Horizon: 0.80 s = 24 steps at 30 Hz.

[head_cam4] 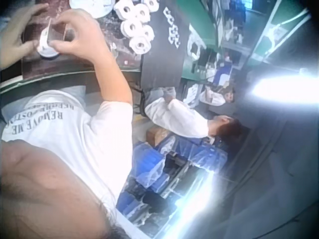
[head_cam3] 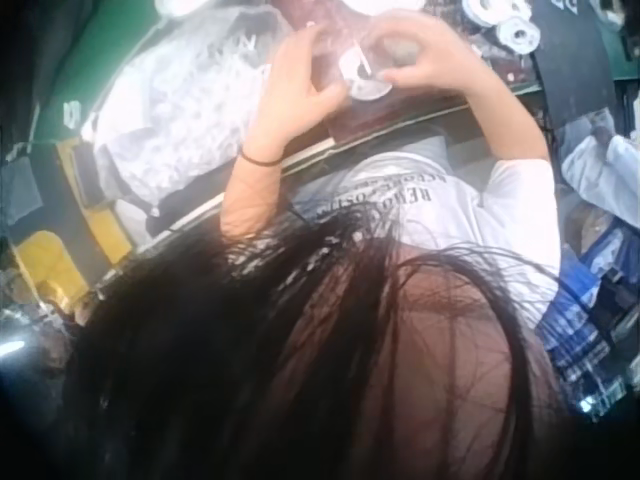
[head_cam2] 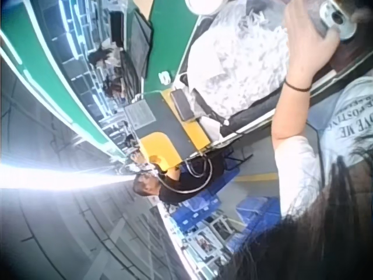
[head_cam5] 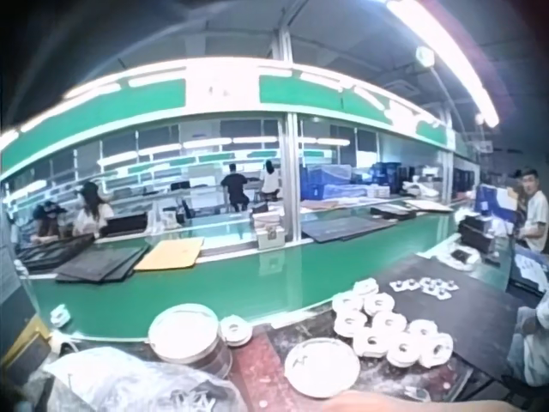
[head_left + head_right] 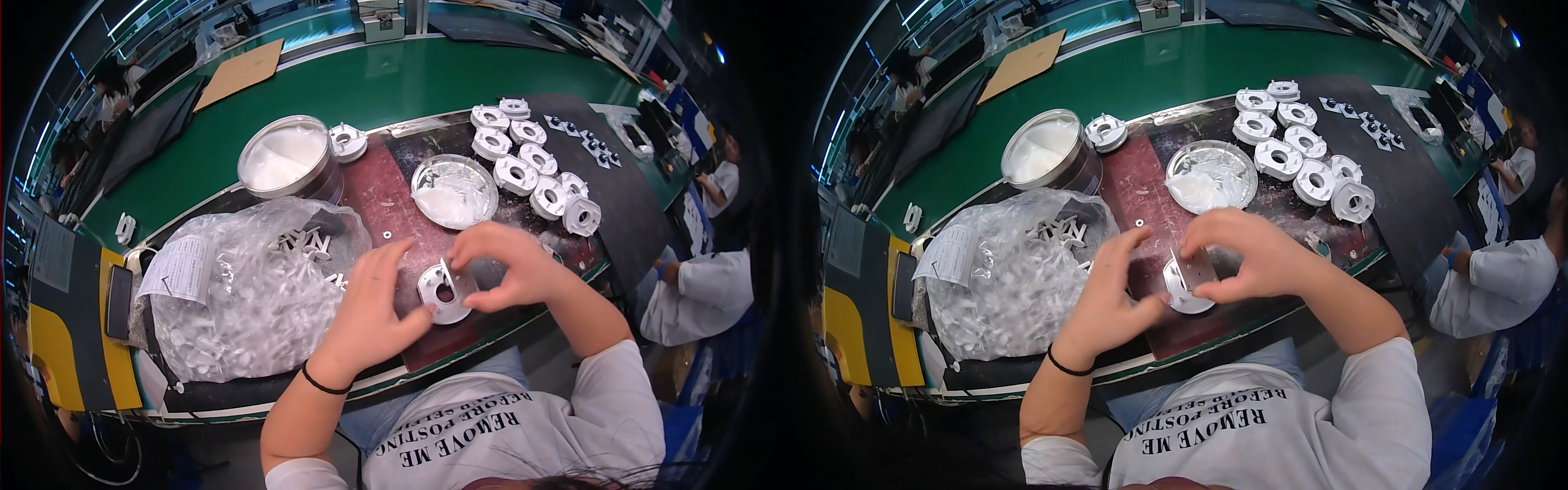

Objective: The person assembles white plastic components at a factory workstation. They repeatedly pick up small white cylindrical pieces, insert them into larger white housings, and place the assembled units on the table. The person also handles a bag of small parts and occasionally interacts with a coworker.

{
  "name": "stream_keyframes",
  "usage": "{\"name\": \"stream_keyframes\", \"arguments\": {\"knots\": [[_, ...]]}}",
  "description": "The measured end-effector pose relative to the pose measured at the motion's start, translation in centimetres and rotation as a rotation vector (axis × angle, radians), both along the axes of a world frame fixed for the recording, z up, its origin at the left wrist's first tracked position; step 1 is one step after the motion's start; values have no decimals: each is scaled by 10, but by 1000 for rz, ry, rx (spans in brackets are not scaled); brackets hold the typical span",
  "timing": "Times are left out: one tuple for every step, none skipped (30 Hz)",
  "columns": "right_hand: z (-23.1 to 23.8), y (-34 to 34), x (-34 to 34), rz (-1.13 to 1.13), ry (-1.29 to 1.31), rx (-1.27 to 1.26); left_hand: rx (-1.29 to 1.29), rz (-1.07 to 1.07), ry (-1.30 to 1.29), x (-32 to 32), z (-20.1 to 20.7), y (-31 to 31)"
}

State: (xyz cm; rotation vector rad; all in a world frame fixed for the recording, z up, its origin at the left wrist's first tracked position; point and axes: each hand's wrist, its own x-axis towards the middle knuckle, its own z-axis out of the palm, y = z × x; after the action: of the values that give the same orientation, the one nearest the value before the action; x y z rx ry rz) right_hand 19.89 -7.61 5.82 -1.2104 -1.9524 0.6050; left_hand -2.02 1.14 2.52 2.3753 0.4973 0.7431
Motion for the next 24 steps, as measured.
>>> {"name": "stream_keyframes", "arguments": {"knots": [[-2, -1, -2, 23, -95, 35, -7, -14, -8, 2, -1, -3], [-4, -2, -4, 49, -187, 70, -13, -26, -14, 6, -1, -9], [-5, -3, -6, 75, -280, 106, -20, -38, -20, 8, -2, -14], [-5, -3, -8, 82, -320, 108, 5, -50, 9, 9, -9, -16], [-6, -3, -9, 81, -340, 109, -3, -54, 14, 11, -15, -16], [-7, -3, -9, 81, -359, 109, -10, -58, 19, 13, -20, -16], [-8, -3, -10, 81, -378, 109, -18, -62, 24, 13, -22, -17], [-9, -2, -9, 80, -372, 111, -20, -59, 25, 14, -23, -18], [-10, -3, -8, 79, -367, 113, -22, -56, 26, 14, -22, -18], [-10, -3, -7, 78, -361, 115, -24, -53, 27, 14, -22, -18], [-11, -3, -7, 73, -357, 117, -24, -54, 27, 15, -23, -18], [-12, -3, -7, 69, -353, 120, -24, -55, 27, 15, -23, -18], [-12, -4, -7, 64, -348, 122, -24, -56, 26, 15, -24, -18], [-13, -4, -7, 62, -352, 125, -22, -54, 28, 15, -24, -18], [-14, -4, -7, 60, -356, 128, -20, -52, 29, 15, -24, -18], [-14, -4, -7, 59, -360, 130, -18, -51, 30, 15, -23, -18], [-14, -5, -7, 51, -360, 126, -27, -48, 30, 15, -23, -19], [-14, -6, -8, 44, -360, 122, -35, -45, 30, 15, -23, -19], [-14, -6, -8, 36, -360, 118, -44, -43, 30, 15, -23, -19], [-13, -7, -9, 29, -365, 109, -52, -37, 41, 15, -23, -19], [-12, -8, -10, 22, -369, 100, -60, -31, 52, 15, -24, -20], [-12, -8, -11, 15, -374, 91, -69, -25, 64, 15, -24, -20], [-12, -9, -11, 9, -377, 83, -66, -26, 60, 15, -24, -20], [-11, -9, -12, 4, -381, 75, -64, -27, 57, 15, -24, -20]]}}
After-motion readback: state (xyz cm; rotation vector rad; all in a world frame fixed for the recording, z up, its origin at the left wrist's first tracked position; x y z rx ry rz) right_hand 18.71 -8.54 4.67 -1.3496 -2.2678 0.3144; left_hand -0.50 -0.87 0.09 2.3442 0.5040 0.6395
